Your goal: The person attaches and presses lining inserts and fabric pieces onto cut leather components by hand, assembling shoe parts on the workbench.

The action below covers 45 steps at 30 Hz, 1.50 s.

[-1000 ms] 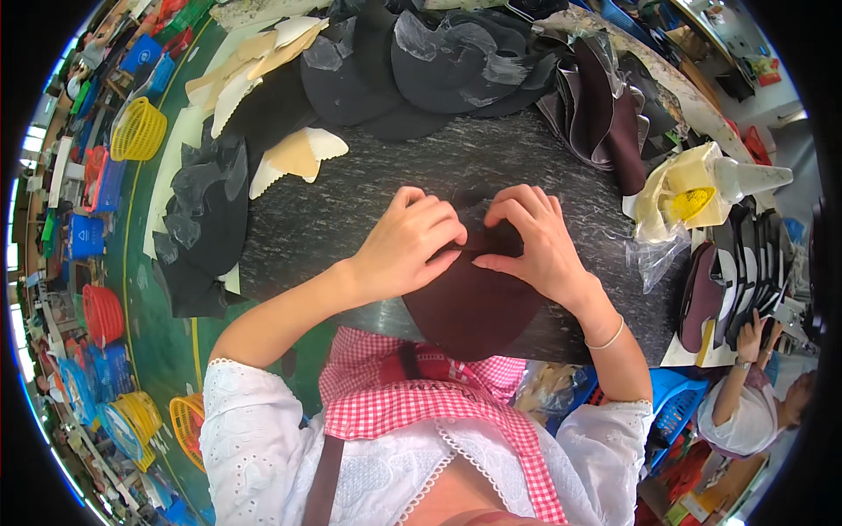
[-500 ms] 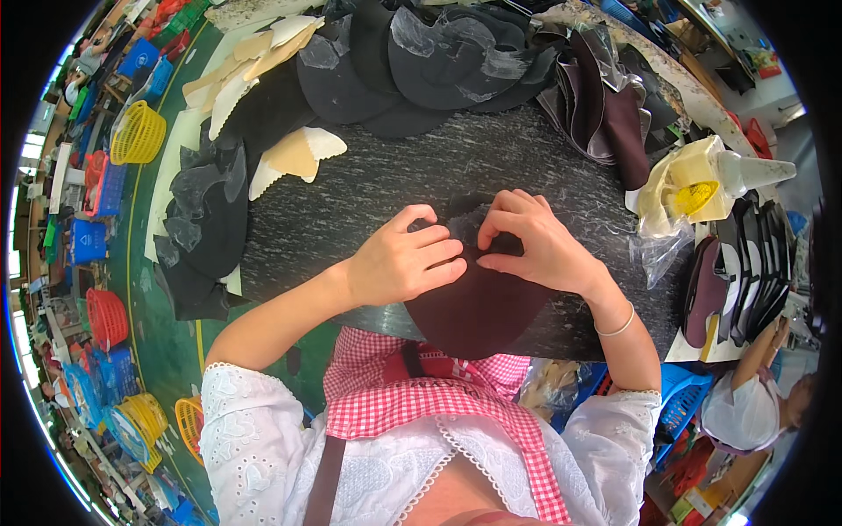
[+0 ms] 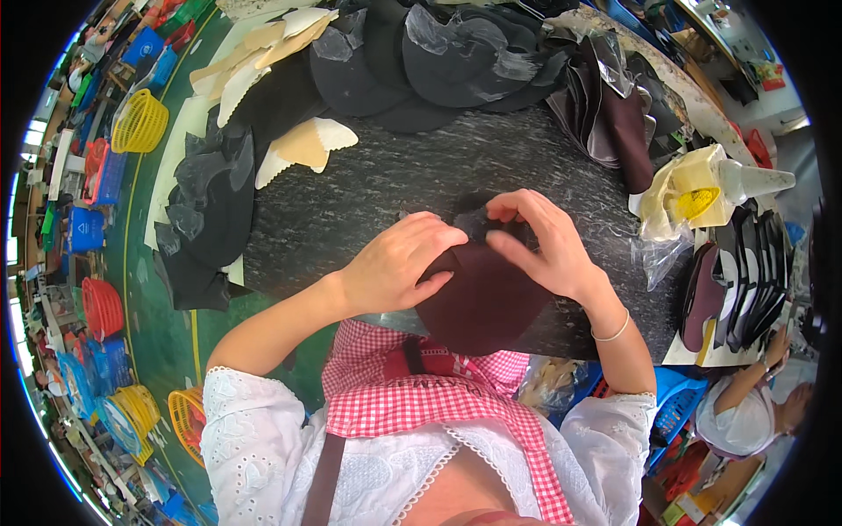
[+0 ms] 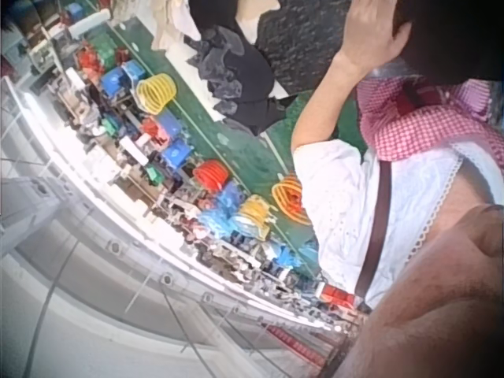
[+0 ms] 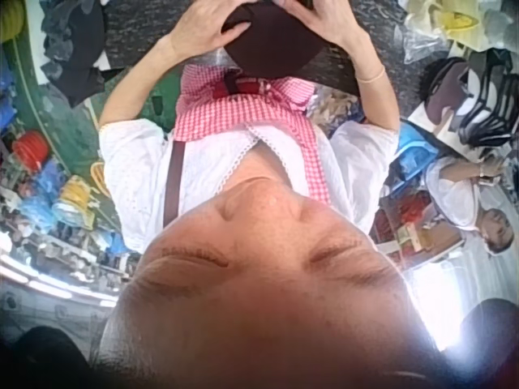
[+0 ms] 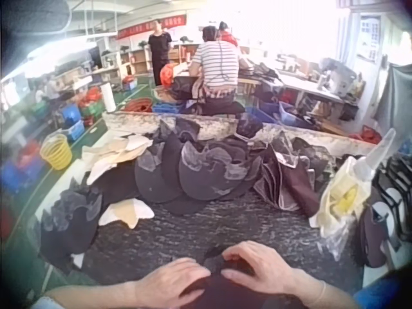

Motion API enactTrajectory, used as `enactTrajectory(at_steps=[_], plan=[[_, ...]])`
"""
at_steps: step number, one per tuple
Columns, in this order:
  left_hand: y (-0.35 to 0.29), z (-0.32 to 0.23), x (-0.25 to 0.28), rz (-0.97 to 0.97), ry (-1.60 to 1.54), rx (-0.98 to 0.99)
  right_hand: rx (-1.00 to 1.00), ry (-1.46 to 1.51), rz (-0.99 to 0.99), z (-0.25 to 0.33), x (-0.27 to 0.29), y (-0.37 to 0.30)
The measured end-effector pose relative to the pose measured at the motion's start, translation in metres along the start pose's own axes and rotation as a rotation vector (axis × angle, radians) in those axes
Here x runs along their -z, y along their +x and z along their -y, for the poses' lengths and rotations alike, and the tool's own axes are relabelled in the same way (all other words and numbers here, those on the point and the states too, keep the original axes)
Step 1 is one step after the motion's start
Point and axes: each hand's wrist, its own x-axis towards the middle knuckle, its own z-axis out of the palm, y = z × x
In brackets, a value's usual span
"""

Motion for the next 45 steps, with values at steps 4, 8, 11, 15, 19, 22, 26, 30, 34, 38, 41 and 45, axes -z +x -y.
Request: enactTrajectory(at_steps=[4, 8, 11, 15, 19, 22, 26, 30, 34, 38, 41, 45], plan=[[-0.006, -0.008, 0.015, -0.040, 0.166, 0.023, 0.191, -0.155, 0.087, 0.007, 0.005, -0.008], [-0.008, -0.005, 0.013, -0.128, 0.270, 0.108, 0.198, -0.254, 0.027, -0.008, -0.008, -0.009], [-0.012, 0.002, 0.007, -0.173, 0.230, 0.177, 0.061, -0.109, -0.337, -0.005, -0.013, 0.001], [-0.012, 0.004, 0.009, -0.184, 0.161, 0.256, 0.502, -0.292, -0.147, 0.010, -0.020, -0.019], [-0.007, 0.004, 0.012, -0.161, 0.184, 0.174, 0.319, -0.364, -0.038, 0.014, -0.046, -0.026], [-0.007, 0.005, 0.014, -0.151, 0.191, 0.138, 0.304, -0.426, -0.066, 0.011, -0.046, -0.030], [-0.001, 0.013, 0.020, -0.103, 0.387, 0.060, 0.320, -0.624, -0.105, 0.016, -0.045, -0.030], [0.003, -0.004, 0.019, -0.087, 0.536, -0.116, 0.292, -0.645, -0.113, 0.015, -0.045, -0.032], [-0.004, 0.006, -0.002, -0.048, 0.413, -0.062, 0.272, -0.529, -0.153, 0.016, -0.037, -0.026], [-0.006, 0.007, -0.001, -0.061, 0.410, -0.077, 0.148, -0.451, -0.157, 0.007, -0.017, 0.006], [-0.007, 0.008, -0.004, -0.086, 0.407, -0.080, 0.246, -0.307, -0.152, -0.009, -0.020, 0.010], [-0.006, 0.007, -0.005, -0.110, 0.383, -0.068, 0.242, -0.200, -0.127, -0.007, -0.026, 0.005]])
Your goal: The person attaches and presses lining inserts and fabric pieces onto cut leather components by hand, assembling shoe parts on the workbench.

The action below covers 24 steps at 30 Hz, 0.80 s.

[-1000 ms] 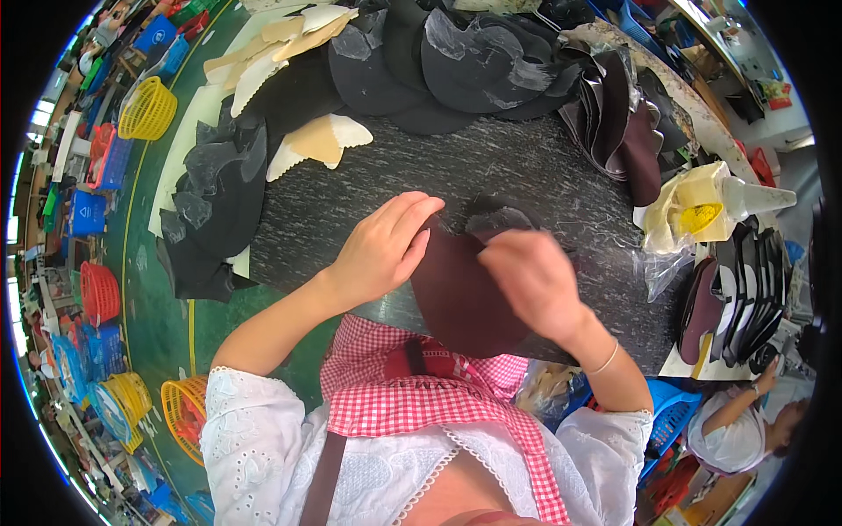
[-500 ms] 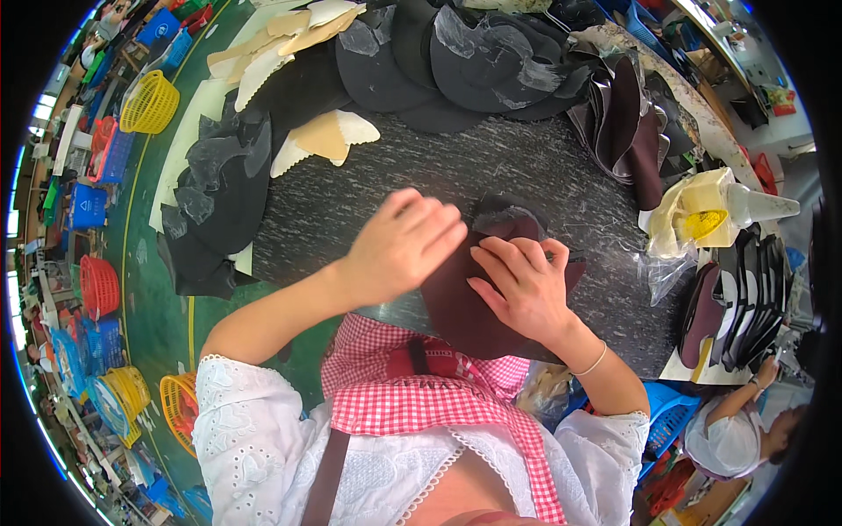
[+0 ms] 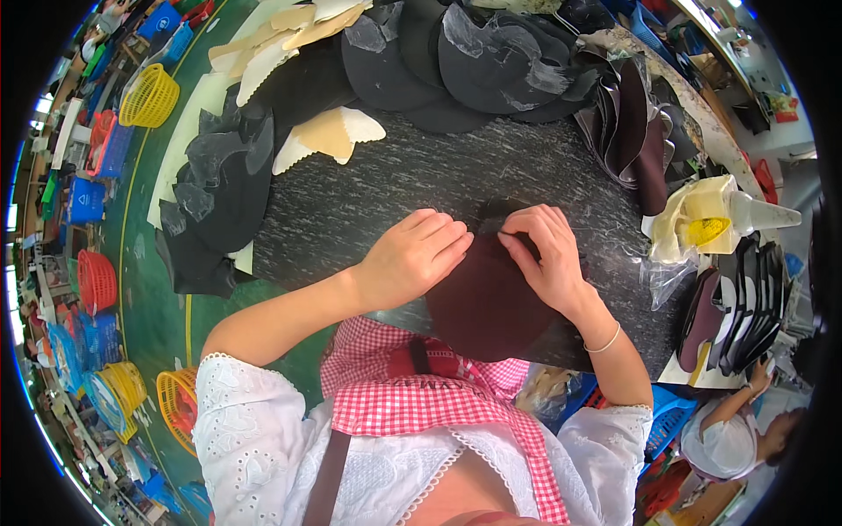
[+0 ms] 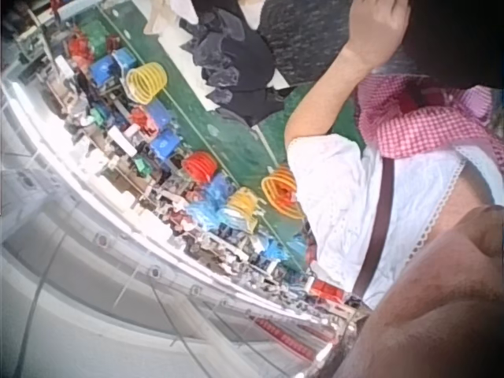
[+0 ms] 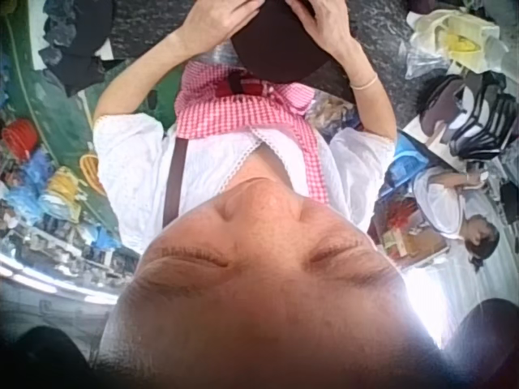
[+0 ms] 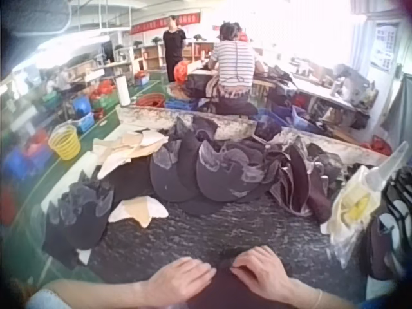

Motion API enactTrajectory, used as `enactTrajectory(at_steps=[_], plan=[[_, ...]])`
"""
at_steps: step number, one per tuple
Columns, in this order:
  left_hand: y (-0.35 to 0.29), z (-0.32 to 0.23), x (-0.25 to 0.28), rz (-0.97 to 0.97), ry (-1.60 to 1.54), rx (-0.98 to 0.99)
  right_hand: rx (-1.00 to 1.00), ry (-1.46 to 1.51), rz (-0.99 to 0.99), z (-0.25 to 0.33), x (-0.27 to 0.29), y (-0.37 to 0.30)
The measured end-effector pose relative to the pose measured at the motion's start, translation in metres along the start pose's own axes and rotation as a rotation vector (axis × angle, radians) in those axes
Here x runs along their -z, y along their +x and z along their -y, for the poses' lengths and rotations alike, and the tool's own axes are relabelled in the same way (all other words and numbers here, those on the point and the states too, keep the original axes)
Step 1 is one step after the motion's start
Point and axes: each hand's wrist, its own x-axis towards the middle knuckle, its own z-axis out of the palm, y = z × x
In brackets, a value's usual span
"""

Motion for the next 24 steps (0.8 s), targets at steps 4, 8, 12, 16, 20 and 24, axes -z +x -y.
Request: enactTrajectory(at_steps=[4, 8, 12, 16, 20, 24], plan=[[-0.004, 0.001, -0.001, 0.003, 0.053, -0.032, -0.006, -0.082, -0.022, -0.001, -0.004, 0.005], [0.000, 0.000, 0.002, 0.032, 0.062, -0.047, 0.035, -0.131, 0.012, -0.003, -0.004, 0.006], [0.003, 0.002, -0.003, 0.041, 0.101, -0.075, 0.069, -0.293, -0.043, -0.016, 0.007, 0.025], [-0.001, 0.004, -0.002, 0.041, 0.144, -0.075, -0.094, -0.172, -0.167, -0.010, 0.033, -0.002], [-0.009, -0.001, 0.008, 0.054, 0.133, -0.002, -0.042, -0.239, 0.402, 0.042, 0.006, -0.020], [-0.009, 0.005, -0.004, 0.062, -0.160, 0.087, -0.078, -0.354, 0.403, 0.038, 0.013, -0.023]])
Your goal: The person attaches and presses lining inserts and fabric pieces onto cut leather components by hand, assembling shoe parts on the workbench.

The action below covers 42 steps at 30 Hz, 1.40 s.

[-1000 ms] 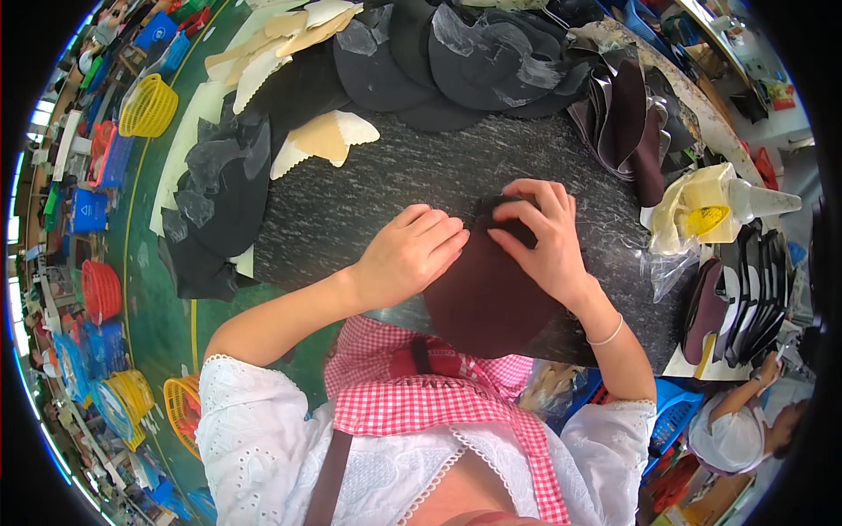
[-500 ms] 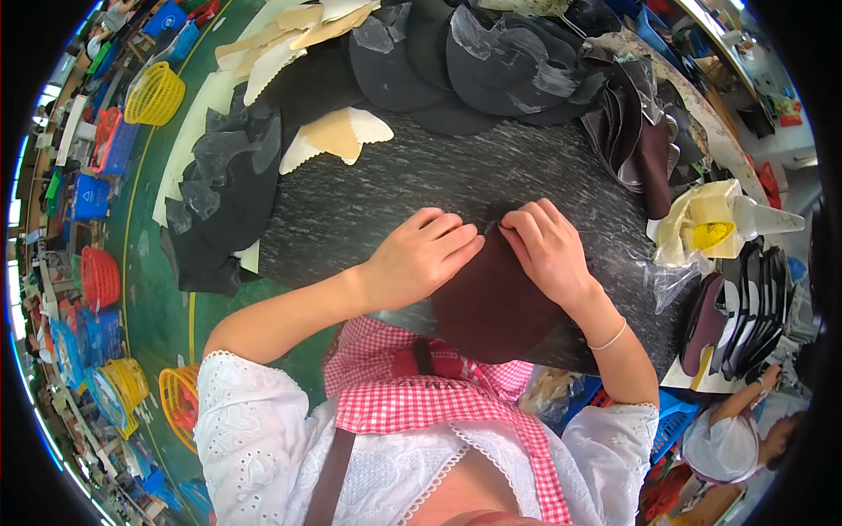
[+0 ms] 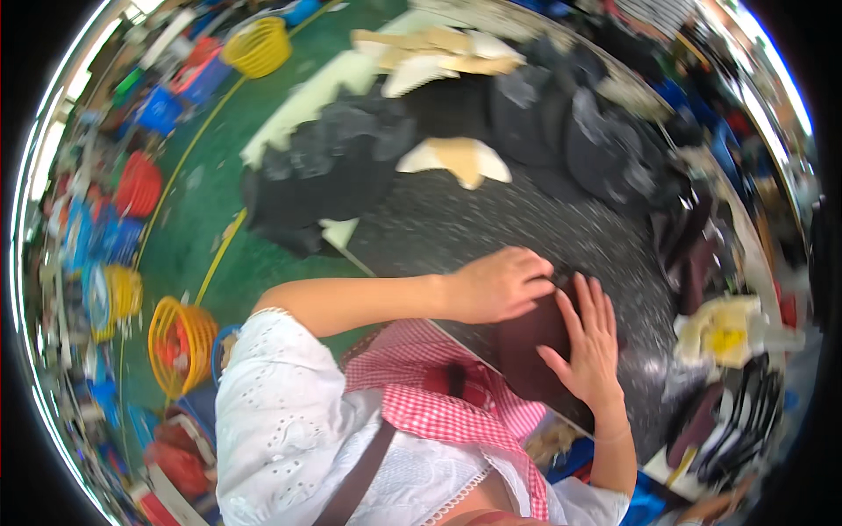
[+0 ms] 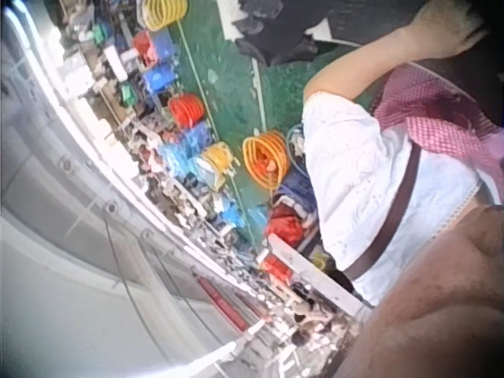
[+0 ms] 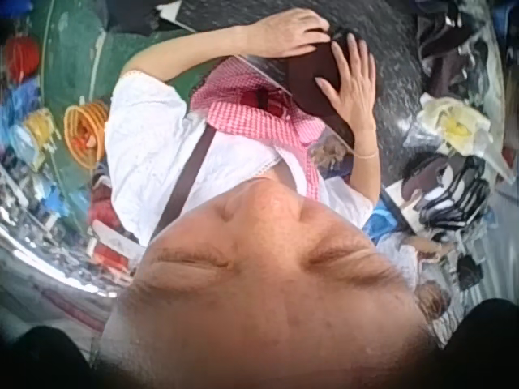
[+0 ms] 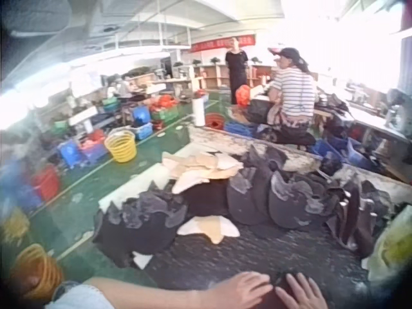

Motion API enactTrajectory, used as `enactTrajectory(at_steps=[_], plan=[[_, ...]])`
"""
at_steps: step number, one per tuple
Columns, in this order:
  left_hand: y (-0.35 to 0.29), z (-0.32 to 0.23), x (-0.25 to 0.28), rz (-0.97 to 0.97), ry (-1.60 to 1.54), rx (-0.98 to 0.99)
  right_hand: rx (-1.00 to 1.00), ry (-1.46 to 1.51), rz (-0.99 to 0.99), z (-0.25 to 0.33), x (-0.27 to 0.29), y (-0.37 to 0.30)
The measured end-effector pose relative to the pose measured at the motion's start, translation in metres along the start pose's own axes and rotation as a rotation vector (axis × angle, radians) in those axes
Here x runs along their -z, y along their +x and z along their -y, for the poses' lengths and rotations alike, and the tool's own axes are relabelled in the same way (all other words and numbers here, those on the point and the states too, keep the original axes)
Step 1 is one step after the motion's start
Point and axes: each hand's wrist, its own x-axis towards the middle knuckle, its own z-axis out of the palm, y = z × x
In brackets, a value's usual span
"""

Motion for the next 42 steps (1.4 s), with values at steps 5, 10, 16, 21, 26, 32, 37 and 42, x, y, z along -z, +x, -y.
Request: enactTrajectory(at_steps=[5, 10, 16, 21, 26, 32, 37, 42], plan=[[-0.048, -0.013, 0.034, 0.077, 0.155, 0.132, 0.063, -0.052, 0.020, -0.010, 0.008, 0.005], [-0.145, 0.016, 0.152, 0.054, 0.704, 0.671, 0.056, -0.014, 0.012, -0.009, 0.004, 0.010], [-0.191, 0.070, 0.184, -0.754, -0.122, 1.035, 0.070, 0.019, -0.030, -0.009, 0.005, 0.015], [-0.100, 0.015, 0.151, -0.964, 0.482, 0.409, 0.061, 0.021, -0.042, -0.014, 0.002, 0.011], [-0.010, -0.057, 0.010, -0.195, 0.404, -0.215, -0.302, 0.558, -0.950, -0.031, -0.008, -0.016], [-0.001, -0.032, 0.040, -0.152, 0.251, -0.141, 0.049, 0.120, -0.177, 0.026, -0.005, -0.045], [-0.015, 0.085, 0.107, 0.165, 0.789, 0.141, 0.053, 0.104, -0.142, 0.030, -0.011, -0.043], [-0.031, 0.114, 0.101, -0.141, 0.244, 0.204, 0.053, 0.201, -0.184, 0.029, -0.005, -0.033]])
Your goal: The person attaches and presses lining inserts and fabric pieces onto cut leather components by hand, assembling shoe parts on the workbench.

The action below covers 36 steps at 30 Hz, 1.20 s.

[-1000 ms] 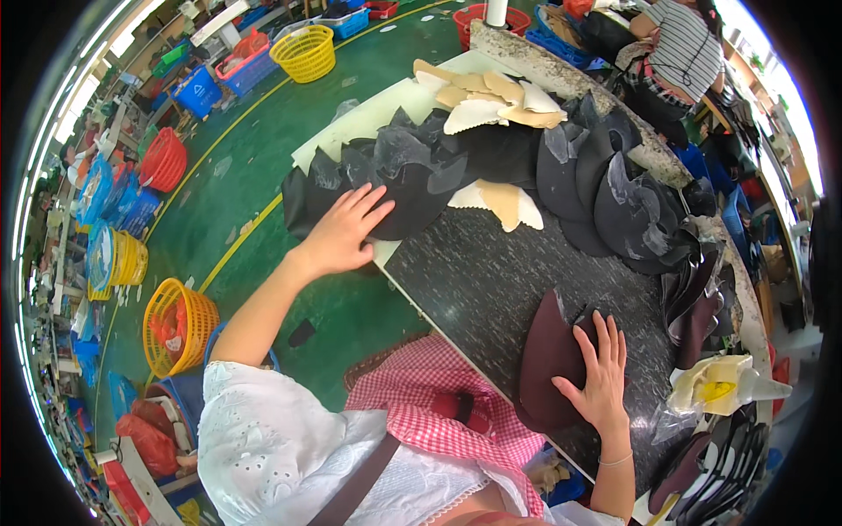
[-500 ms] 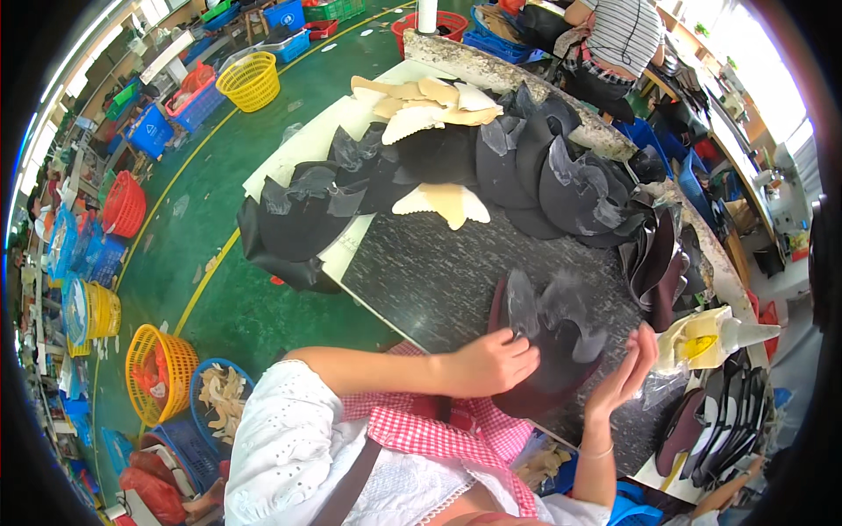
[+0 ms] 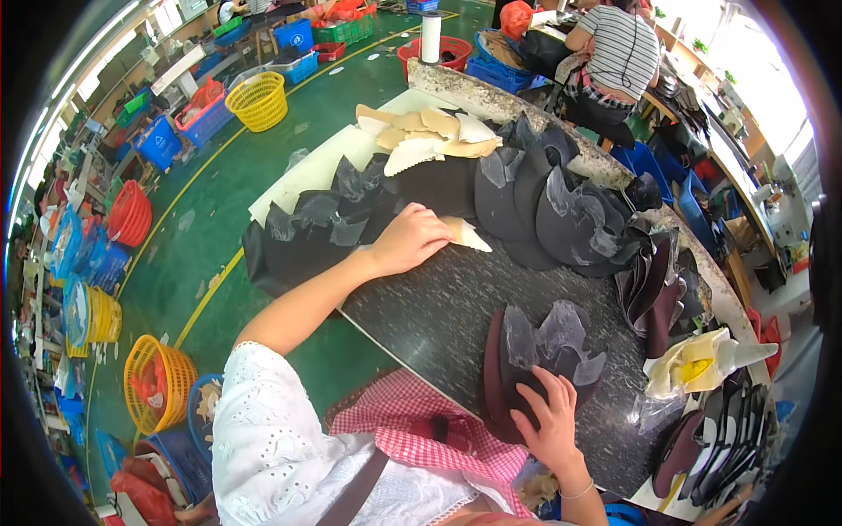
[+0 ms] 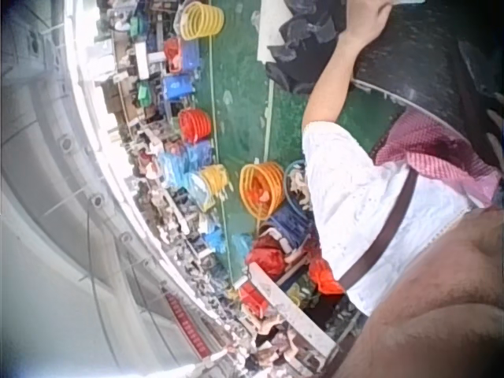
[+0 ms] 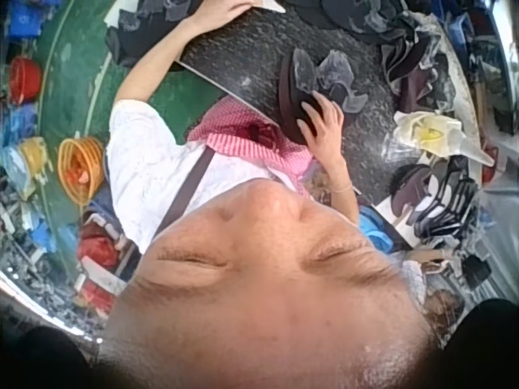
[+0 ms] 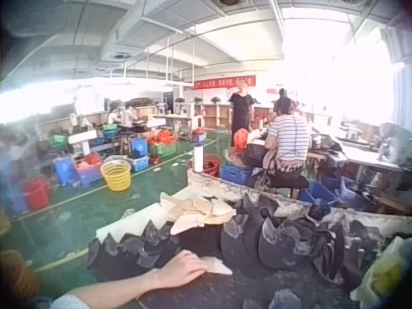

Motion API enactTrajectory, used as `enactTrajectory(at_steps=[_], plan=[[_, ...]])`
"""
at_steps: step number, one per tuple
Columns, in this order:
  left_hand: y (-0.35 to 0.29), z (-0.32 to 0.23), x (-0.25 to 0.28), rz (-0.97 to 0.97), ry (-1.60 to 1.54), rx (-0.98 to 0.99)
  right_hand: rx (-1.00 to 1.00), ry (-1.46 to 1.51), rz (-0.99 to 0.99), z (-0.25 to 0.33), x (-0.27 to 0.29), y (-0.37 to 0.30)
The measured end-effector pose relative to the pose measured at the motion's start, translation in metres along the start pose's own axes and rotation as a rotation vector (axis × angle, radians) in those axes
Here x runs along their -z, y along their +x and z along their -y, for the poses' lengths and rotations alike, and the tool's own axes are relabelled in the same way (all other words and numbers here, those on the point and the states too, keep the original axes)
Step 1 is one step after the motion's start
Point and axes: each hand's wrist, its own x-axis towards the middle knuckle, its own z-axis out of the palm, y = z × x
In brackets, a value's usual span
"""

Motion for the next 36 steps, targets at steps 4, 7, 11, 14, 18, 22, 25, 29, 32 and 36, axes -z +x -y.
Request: enactTrajectory(at_steps=[4, 7, 11, 14, 18, 22, 25, 29, 32, 36], plan=[[-0.003, -0.011, 0.012, -0.097, -0.058, -0.012, 0.138, 0.045, -0.092, -0.004, 0.008, 0.053], [-0.007, -0.020, 0.008, -0.136, -0.046, -0.068, 0.201, -0.001, -0.278, 0.009, 0.001, 0.141], [-0.005, -0.024, 0.011, -0.161, -0.184, -0.024, 0.420, -0.132, -0.281, -0.024, -0.032, 0.196], [-0.016, -0.018, 0.017, -0.206, -0.490, 0.188, 0.671, -0.339, -0.342, -0.005, -0.036, 0.201], [-0.018, 0.026, 0.028, -0.786, -1.117, 0.559, 0.807, -0.344, -0.197, -0.001, -0.041, 0.200], [0.009, 0.006, 0.067, -0.979, -1.114, 0.534, 0.434, -0.130, 0.042, -0.022, -0.049, 0.193], [0.011, -0.014, 0.068, -0.904, -1.032, 0.522, 0.124, 0.421, 0.182, -0.002, -0.021, 0.199], [0.012, -0.051, 0.041, -0.698, -1.010, 0.534, -0.142, 1.131, 0.257, 0.011, 0.000, 0.160], [0.011, -0.068, 0.016, -0.506, -0.939, 0.549, -0.199, 0.901, 0.079, 0.018, 0.003, 0.121], [0.007, -0.121, 0.022, -0.253, -0.605, 0.028, -0.123, 0.899, -0.308, 0.014, 0.012, 0.076]])
